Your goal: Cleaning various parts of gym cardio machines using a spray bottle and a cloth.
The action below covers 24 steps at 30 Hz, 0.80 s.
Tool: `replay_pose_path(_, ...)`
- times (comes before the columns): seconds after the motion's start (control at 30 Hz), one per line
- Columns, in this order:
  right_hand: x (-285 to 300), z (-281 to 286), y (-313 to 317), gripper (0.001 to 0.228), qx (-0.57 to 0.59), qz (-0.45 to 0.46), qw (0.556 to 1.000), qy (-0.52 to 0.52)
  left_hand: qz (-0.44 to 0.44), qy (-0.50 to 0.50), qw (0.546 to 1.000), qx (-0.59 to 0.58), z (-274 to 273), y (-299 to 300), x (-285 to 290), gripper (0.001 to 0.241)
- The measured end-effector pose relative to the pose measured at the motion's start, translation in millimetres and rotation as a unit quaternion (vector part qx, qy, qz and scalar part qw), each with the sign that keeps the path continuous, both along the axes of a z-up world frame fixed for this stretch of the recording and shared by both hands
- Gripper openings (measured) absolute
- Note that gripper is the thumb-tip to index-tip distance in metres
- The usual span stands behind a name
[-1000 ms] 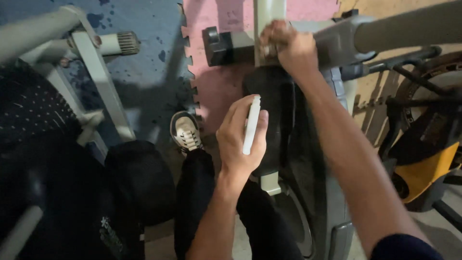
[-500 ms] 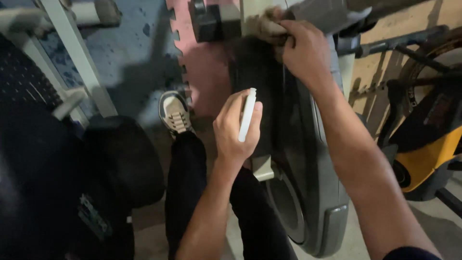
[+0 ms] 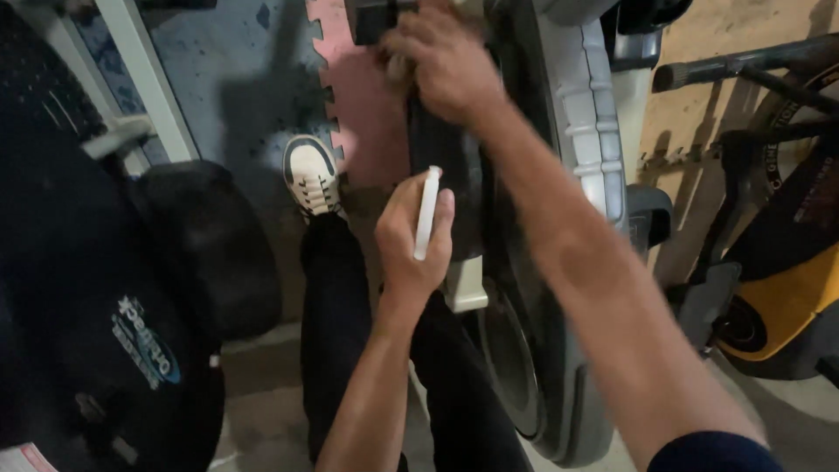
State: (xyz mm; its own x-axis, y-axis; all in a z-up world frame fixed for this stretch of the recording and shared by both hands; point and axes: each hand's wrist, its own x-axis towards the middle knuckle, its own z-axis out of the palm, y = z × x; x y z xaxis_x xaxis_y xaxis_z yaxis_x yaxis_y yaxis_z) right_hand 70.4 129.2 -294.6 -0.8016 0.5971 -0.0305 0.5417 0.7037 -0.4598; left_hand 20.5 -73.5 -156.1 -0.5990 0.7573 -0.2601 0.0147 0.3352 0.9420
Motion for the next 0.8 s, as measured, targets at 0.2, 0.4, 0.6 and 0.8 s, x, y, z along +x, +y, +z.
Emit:
replay_pose_path(0.2,41.8,-14.0,-13.6,0.052,0.003,-0.093,0.996,-0.005,-0.003,0.026,0.999,-0.019,22.2,-0.5,-0.4,0.026)
replay_pose_path(0.4,72.0,12.1,-87.8,0.071,-0.045,-0.3,0.948,-0.098,-0.022,0.031,0.999,-0.029,33.8,-13.7,-1.9,0.028)
replay_pose_path(0.6,115.9,21.4,-145.8,0.049,-0.08,-0.393,0.906,-0.137,-0.021,0.024,0.999,-0.041,30.6,-22.7,-1.6,0.028)
replay_pose_path(0.8,108.8,-9.3,-111.1,0.035,-0.085,-0.382,0.9,-0.194,-0.028,-0.006,0.998,-0.054,27.1,-25.9,-7.4,0.029)
